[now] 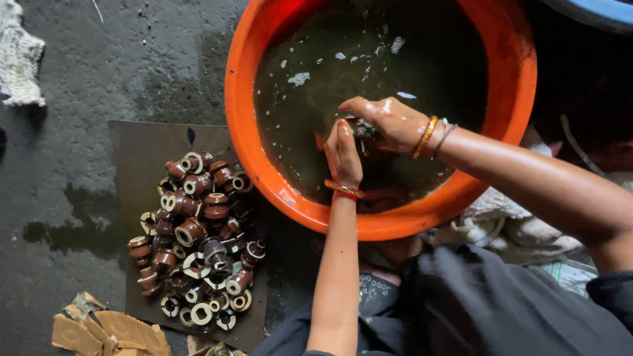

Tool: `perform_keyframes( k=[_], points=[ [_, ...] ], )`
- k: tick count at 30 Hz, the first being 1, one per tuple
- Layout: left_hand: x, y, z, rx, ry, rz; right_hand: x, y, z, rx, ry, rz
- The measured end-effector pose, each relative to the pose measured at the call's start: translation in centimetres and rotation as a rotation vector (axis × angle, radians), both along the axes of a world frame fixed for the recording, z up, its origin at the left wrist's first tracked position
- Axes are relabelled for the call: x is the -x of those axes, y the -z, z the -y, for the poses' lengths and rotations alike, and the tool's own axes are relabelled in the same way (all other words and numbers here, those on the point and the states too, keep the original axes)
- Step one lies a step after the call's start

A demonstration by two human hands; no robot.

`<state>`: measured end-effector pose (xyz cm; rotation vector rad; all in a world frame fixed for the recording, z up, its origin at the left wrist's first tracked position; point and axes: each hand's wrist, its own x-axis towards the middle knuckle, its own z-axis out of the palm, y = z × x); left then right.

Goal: The person sits on the floor and cleans small brown wooden parts by scrubbing them with a sponge and a thin metal tool in a red basin of water. They repeatedly pick up parts, scrub the exterior and interior, rinse, and place them on a nearby cardboard sheet.

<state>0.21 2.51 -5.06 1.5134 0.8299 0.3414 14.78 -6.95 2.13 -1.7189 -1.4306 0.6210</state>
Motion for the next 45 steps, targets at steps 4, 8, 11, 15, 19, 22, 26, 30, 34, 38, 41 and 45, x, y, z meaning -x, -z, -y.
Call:
perform_keyframes(
  k=[4, 8, 11, 15, 19, 22, 26, 30, 34, 38, 41, 45],
  points=[
    [0.4, -3.2, 0.9, -0.191, 0.03, 0.297, -0.5, -0.1, 0.1, -0.078, 0.036, -0.281],
    [-0.8, -2.6, 0.3, 0.254, -0.021, 0.474, -0.6, -1.0, 0.1, 0.157, 0.007, -0.067],
    [-1.4, -0.9, -0.1, 0.46, -0.073, 0.417, -0.3, -1.0, 0.0, 0.103, 0.007, 0.101],
    [-0.6, 0.0, 0.0, 0.388, -0.051, 0.487, -1.3, -0.3, -0.7, 0.206, 0.095, -0.155],
    [0.1, -0.8, -0.7, 0.74, -0.125, 0.608, -5.6, 0.2, -0.6, 0.118, 0.066, -0.223],
    [0.3, -1.4, -2.2, 1.107, -0.013, 0.903, -7.2, 0.9, 0.1, 0.373, 0.32, 0.177],
    [0.9, -0.6, -2.7, 1.312, -0.174, 0.893, -5.6, 3.6, -1.6, 0.505, 0.397, 0.517],
    [0.5, 2.3, -2.4, 1.229, -0.318, 0.876, -1.9, 8.0, -4.2, 0.202, 0.429, 0.542],
    [0.2, 4.8, -2.6, 1.08, -0.395, 0.771, -1.8, 9.5, -4.3, 0.313, 0.272, 0.36],
    [0.2, 4.9, -2.3, 1.001, -0.224, 0.629, -2.8, 5.6, -3.4, 0.041, 0.376, -0.17],
    [-0.2, 3.8, -1.7, 1.023, -0.109, 0.662, -0.9, 1.1, -2.3, 0.001, 0.323, -0.403],
    [0.1, 3.1, -1.1, 1.255, 0.058, 0.818, 1.5, -2.5, -1.8, -0.455, -0.016, 0.329]
  ],
)
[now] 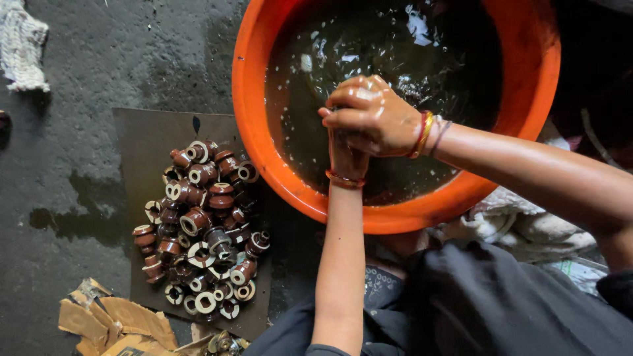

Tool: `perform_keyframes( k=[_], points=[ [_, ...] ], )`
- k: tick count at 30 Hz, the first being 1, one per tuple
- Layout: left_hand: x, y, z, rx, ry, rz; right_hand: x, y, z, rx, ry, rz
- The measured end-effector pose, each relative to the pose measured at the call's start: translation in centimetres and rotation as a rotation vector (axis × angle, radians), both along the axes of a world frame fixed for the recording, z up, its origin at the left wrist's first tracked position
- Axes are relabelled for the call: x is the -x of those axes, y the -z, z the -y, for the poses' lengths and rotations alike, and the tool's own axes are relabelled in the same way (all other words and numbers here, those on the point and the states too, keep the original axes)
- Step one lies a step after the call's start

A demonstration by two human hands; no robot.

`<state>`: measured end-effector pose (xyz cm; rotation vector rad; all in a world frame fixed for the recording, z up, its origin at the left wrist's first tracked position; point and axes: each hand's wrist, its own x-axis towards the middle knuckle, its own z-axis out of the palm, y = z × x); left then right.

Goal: The person sits on the floor and cleans small brown wooden parts by scrubbing them with a sponge and a thin metal tool in a red basin of water. They repeatedly pick up parts, scrub the exterior and interior, rinse, and place them on a nearby cardboard sheet.

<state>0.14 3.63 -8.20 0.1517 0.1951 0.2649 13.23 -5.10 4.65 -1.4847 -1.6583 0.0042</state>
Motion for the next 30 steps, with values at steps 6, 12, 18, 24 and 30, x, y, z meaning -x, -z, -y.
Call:
perform_keyframes(
  k=[6, 12, 18, 24, 30],
  points=[
    [0.5, 2.1, 1.0, -0.148, -0.073, -0.077, 0.5, 0.9, -0.6, -0.019, 0.172, 0.165],
    [-0.5, 0.3, 2.1, -0.708, -0.356, -0.347, 2.9, 3.7, -1.8, -0.007, 0.443, -0.625],
    [-1.3, -5.2, 2.6, -1.228, -0.491, -0.433, -0.3, 5.7, -2.2, -0.03, 0.548, -1.008],
    [-1.7, -7.3, 2.6, -1.12, -0.403, -0.38, -2.0, 5.7, -2.0, 0.11, 0.61, -0.767],
    [-2.6, -6.5, 4.2, -0.861, -0.487, -0.468, -4.7, 5.2, 1.3, 0.325, 0.684, -0.388]
  ],
)
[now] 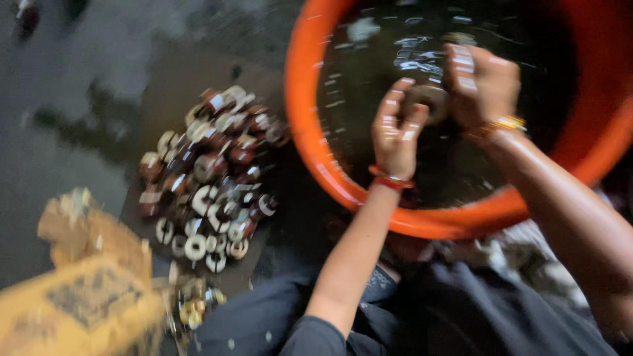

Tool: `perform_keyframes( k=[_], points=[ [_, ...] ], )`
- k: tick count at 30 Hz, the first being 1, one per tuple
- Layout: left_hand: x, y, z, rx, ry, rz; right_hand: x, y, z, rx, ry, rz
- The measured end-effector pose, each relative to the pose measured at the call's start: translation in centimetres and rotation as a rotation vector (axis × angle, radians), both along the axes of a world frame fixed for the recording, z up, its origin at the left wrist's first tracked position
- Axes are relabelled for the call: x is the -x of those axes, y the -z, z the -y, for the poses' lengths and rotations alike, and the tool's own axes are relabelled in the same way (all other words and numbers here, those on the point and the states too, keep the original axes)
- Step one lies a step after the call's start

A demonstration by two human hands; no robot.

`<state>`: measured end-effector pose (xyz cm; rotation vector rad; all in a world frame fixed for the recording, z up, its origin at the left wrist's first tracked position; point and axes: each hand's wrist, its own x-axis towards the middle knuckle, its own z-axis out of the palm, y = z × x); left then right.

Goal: The person sits on the floor and cleans small brown wooden parts by scrubbing them with a sponge and a thin metal tool in a red basin of water. They repeatedly pick up parts, scrub the exterior and interior, rinse, and place them on a nearby cardboard sheet.

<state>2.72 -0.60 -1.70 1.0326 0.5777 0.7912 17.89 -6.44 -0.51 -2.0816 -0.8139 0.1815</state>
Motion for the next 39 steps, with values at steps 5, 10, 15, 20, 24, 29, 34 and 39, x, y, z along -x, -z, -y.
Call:
perform_keyframes(
  k=[5, 10, 15, 20, 24, 29, 34, 39],
  points=[
    [-0.8, -2.0, -0.5, -0.251, -0.149, -0.253, -3.2, 4.0, 4.1, 0.027, -0.029, -0.072],
    [3.7, -5.0, -5.2, -0.642, -0.304, -0.388, -8.4, 11.0, 6.0, -0.067, -0.022, -0.664],
    [13.6, -3.4, -19.5, -0.692, -0.683, -0.4, -10.1, 14.3, 5.1, -0.053, -0.027, -0.709],
    [23.1, -1.3, -32.9, -0.722, -0.813, -0.854, -9.9, 14.6, 5.9, -0.066, -0.1, -0.598],
    [24.7, -1.7, -37.6, -0.618, -0.777, -1.145, -9.4, 14.0, 6.7, -0.056, 0.02, -0.635],
    [25.1, -2.8, -39.7, -0.785, -0.654, -1.37, -8.8, 13.8, 10.1, 0.095, -0.117, -0.495],
    [26.1, -1.1, -40.6, -0.745, -0.246, -1.38, -9.9, 15.8, 11.9, 0.141, -0.041, -0.688],
    [25.4, -1.6, -43.2, -0.994, -0.585, -1.094, -10.6, 15.4, 10.4, 0.34, 0.127, -0.696]
  ],
)
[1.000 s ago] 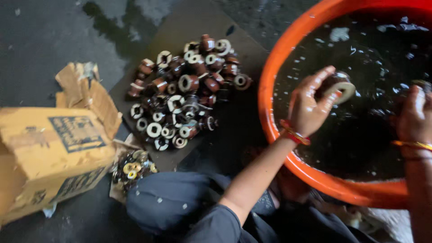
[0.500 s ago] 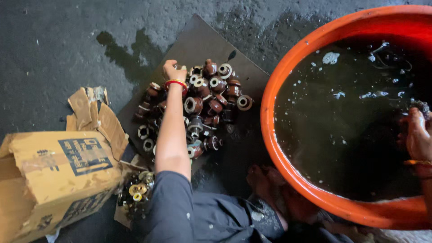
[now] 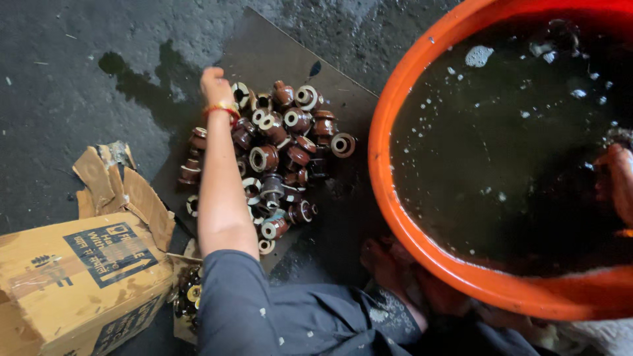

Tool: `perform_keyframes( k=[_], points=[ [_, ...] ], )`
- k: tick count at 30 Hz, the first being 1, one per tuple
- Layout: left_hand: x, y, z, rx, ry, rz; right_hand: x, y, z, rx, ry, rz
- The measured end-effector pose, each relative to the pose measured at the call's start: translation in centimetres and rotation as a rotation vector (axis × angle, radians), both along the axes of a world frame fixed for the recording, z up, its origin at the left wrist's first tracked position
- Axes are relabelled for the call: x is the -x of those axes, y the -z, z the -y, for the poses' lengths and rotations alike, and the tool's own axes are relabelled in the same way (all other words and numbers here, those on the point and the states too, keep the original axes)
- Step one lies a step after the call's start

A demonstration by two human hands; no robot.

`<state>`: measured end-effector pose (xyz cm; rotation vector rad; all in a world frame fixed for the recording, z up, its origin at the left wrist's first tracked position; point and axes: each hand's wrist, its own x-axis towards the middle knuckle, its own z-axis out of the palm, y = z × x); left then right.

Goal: The person sits on the floor and cleans small brown wooden parts by scrubbing them with a sponge and a thin metal tool in a red basin of water. They repeatedly pick up parts, scrub the exterior and interior, rinse, and place them on a nearby cardboard sheet.

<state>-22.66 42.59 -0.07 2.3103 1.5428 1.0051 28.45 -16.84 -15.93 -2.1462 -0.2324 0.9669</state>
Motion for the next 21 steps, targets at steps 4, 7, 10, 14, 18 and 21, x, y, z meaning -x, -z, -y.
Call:
perform_keyframes(
  k=[4, 7, 10, 14, 18, 21],
  points=[
    [-6.3, -1.8, 0.8, 0.059, 0.112, -0.289, 1.1, -3.3, -0.8, -0.272, -0.033, 0.027],
    [-16.1, -1.7, 7.3, -0.188, 0.68, 0.073, 2.4, -6.1, -0.1, -0.339, 0.012, 0.283],
    [-25.7, -0.1, 17.6, -0.299, 0.914, 0.111, 2.8, -7.2, -1.0, -0.401, -0.016, 0.604],
    [-32.6, 3.2, 31.0, -0.096, 0.943, -0.215, 4.0, -8.0, -2.2, -0.369, -0.08, 0.791],
    [-35.2, 7.3, 35.3, 0.172, 0.814, -0.405, 5.0, -9.6, -3.6, -0.179, -0.035, 0.671],
    [-35.3, 10.3, 35.2, 0.442, 0.781, -0.574, 5.4, -10.7, -4.5, -0.043, -0.01, 0.523]
  ],
)
